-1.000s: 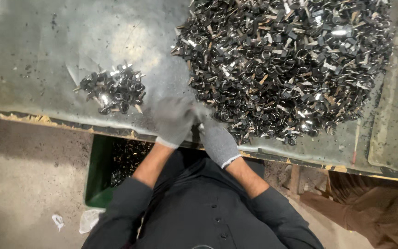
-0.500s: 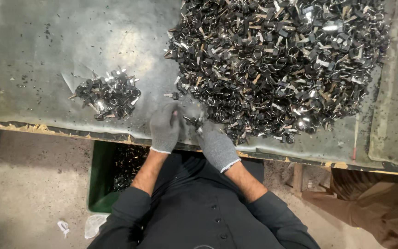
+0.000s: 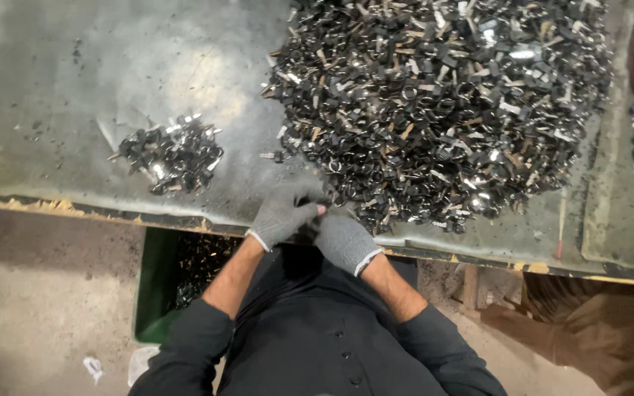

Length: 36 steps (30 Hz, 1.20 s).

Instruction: The person sits at a workbench with a large pile of small metal components and sorts them one at a time, placing selected pieces into a green bin below the bench edge. The person occasionally sets pieces aside on the bench and continues picking through the pile by hand while wearing gloves.

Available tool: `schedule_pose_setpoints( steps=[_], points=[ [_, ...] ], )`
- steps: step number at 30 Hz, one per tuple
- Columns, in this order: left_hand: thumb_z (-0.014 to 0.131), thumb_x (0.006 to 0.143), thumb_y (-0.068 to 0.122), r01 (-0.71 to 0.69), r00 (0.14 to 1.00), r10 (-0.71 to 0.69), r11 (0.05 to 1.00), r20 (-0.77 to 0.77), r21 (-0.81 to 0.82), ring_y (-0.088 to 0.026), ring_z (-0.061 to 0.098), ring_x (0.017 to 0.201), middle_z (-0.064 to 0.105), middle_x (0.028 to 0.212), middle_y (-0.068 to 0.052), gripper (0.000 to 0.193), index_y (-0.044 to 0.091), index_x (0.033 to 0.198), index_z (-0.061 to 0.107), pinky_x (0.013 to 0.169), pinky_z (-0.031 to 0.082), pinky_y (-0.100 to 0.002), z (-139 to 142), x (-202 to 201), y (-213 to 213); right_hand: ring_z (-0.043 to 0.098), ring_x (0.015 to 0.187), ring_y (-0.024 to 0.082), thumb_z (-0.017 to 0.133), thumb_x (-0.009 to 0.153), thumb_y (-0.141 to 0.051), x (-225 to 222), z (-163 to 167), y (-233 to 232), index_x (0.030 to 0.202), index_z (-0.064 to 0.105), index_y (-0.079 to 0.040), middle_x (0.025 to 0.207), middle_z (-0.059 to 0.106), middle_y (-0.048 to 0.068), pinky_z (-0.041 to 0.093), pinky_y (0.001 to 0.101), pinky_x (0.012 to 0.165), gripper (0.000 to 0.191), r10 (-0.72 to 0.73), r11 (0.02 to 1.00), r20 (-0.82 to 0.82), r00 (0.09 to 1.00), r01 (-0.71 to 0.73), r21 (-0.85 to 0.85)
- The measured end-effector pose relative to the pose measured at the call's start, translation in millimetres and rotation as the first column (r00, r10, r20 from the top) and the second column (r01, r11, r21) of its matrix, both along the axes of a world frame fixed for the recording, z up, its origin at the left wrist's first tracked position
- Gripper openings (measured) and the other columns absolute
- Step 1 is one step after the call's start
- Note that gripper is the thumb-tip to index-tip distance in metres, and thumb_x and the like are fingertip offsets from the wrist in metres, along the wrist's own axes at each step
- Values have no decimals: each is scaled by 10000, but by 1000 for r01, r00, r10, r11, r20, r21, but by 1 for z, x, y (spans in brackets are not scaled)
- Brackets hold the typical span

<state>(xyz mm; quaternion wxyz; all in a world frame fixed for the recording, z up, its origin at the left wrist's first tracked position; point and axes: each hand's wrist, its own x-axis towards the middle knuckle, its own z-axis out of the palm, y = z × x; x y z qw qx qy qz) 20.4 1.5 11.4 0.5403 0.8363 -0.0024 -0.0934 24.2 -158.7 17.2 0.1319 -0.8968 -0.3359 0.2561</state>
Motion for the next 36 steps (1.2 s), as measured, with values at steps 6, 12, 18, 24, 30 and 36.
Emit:
schedule_pose_setpoints(
  steps=[6, 12, 18, 24, 30, 36],
  points=[
    [766, 784, 127, -108, 992, 76, 930, 105, 351, -371, 702, 879, 736, 905, -158, 314, 84, 1093, 740, 770, 538, -479, -3, -3, 4, 705, 922, 446, 542, 977, -235, -12, 1, -9, 1415, 491, -32, 1164, 678, 272, 566, 547, 767, 486, -400, 895, -133, 907, 418, 158],
    [762, 778, 139, -143, 967, 57, 928, 247, 345, -370, 700, 847, 722, 901, -131, 306, 94, 1074, 698, 731, 540, -490, -13, -11, 2, 691, 901, 485, 626, 968, -244, 2, 4, -7, 1409, 414, 45, 1141, 649, 325, 563, 560, 752, 568, -232, 957, -83, 969, 243, 161],
    [762, 794, 136, -138, 960, 26, 910, 277, 392, -370, 687, 819, 697, 852, -118, 176, 102, 954, 699, 721, 523, -503, -16, -13, 1, 708, 858, 467, 619, 929, -226, 1, -8, -7, 1191, 552, 26, 1008, 678, 306, 573, 538, 752, 370, -242, 955, -166, 956, 265, 135],
    [753, 783, 138, -139, 942, 10, 922, 336, 361, -375, 685, 850, 701, 895, -137, 194, 86, 958, 686, 722, 528, -499, -13, -11, 2, 738, 767, 420, 576, 1019, -301, -1, -3, -5, 1163, 553, 3, 814, 709, 242, 595, 515, 675, 337, -475, 877, -146, 868, 480, 4],
    [676, 748, 30, -94, 920, -64, 922, 388, 375, -380, 689, 856, 711, 890, -163, 314, 86, 1053, 722, 754, 541, -515, -15, -7, -1, 746, 759, 368, 562, 1026, -208, -5, 0, 15, 1158, 557, -12, 839, 732, 201, 594, 477, 621, 237, -373, 920, 123, 920, 384, -77],
    [700, 821, 73, -104, 923, -75, 895, 377, 433, -373, 699, 856, 718, 910, -164, 230, 92, 1050, 704, 758, 554, -503, -10, -10, -4, 741, 786, 402, 559, 952, -93, 0, 6, 11, 1149, 584, -28, 927, 698, 273, 606, 456, 590, 208, -314, 947, 200, 928, 322, -11]
  ],
)
